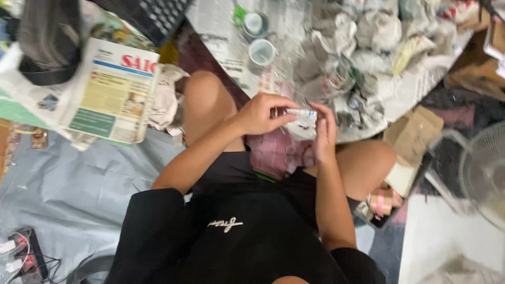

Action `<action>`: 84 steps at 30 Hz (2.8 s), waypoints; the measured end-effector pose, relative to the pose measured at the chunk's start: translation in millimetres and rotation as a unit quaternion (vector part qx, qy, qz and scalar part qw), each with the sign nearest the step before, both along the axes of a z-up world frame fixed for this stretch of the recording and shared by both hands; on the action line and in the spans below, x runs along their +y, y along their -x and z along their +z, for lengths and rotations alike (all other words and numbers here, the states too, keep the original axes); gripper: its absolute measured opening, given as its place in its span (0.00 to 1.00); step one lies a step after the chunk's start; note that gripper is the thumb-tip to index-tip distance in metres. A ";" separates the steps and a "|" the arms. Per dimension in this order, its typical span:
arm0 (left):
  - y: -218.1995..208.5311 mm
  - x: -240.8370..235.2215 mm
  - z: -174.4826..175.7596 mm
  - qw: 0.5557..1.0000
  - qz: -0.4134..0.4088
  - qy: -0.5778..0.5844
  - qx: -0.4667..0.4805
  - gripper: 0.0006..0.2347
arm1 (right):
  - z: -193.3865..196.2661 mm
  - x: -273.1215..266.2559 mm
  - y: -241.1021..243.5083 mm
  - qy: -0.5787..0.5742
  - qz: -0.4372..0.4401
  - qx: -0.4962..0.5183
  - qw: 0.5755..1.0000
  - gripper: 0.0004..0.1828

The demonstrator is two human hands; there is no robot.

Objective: The person sits cross-legged on the floor and wraps small cylindrical objects with newspaper. They pick up a newspaper sheet, fold it around the object, and place the wrapped item into a black plastic basket. This process is repeated for several objects.

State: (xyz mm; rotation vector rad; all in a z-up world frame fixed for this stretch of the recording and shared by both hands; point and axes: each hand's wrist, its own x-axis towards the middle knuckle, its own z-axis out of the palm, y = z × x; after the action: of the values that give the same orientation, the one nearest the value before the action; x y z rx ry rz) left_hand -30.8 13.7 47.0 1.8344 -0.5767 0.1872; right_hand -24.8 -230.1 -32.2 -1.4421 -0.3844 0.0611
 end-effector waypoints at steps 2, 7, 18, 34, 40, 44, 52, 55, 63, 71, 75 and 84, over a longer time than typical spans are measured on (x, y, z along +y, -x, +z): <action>14.6 10.5 13.2 0.999 0.013 -0.003 0.032 0.10 | 14.3 1.3 7.4 0.022 0.014 -0.005 1.000 0.38; 36.7 46.1 49.9 0.994 0.036 0.003 -0.105 0.08 | 66.2 38.3 23.0 0.049 0.059 -0.039 0.996 0.45; 84.6 129.6 145.8 0.968 0.158 -0.063 -0.186 0.08 | 127.2 115.1 33.0 0.053 0.153 -0.216 0.963 0.40; 17.7 260.1 141.7 0.693 0.468 -0.201 -0.510 0.11 | 140.4 174.2 25.6 0.023 0.185 -0.268 0.945 0.41; -36.1 273.3 130.7 0.774 0.511 -0.257 -0.273 0.21 | 126.1 165.7 17.3 0.052 0.195 -0.244 0.949 0.42; -25.3 215.2 122.3 0.854 0.433 -0.182 -0.222 0.16 | 109.5 139.6 9.8 0.059 0.161 -0.178 0.969 0.41; 11.5 59.9 127.9 0.950 0.073 -0.172 -0.250 0.11 | 70.8 50.3 -9.0 0.202 0.018 -0.240 0.949 0.34; 8.5 31.2 115.9 0.960 -0.008 -0.149 -0.238 0.08 | 56.7 8.9 -18.9 0.231 -0.072 -0.267 0.933 0.26; -43.9 -19.5 25.3 0.965 0.053 -0.063 -0.251 0.08 | 10.4 -36.4 -15.0 0.095 -0.233 -0.166 0.953 0.18; -43.7 -24.2 -43.5 0.987 0.019 -0.148 -0.057 0.12 | 3.8 -30.4 -27.7 0.123 -0.219 -0.119 0.961 0.30; -49.6 -15.3 -49.6 0.984 0.021 -0.178 0.002 0.13 | 2.6 -19.7 -30.7 0.190 -0.225 -0.116 0.948 0.44; -51.8 -9.5 -58.9 0.979 -0.009 -0.202 0.021 0.15 | -26.2 1.8 -57.7 0.221 -0.253 -0.102 0.936 0.52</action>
State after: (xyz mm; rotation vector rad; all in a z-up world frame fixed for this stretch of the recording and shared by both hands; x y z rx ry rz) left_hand 20.9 4.2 -11.9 2.2196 -0.6352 0.0171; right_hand 32.9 -228.3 -58.4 -1.9645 -0.1583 -0.4480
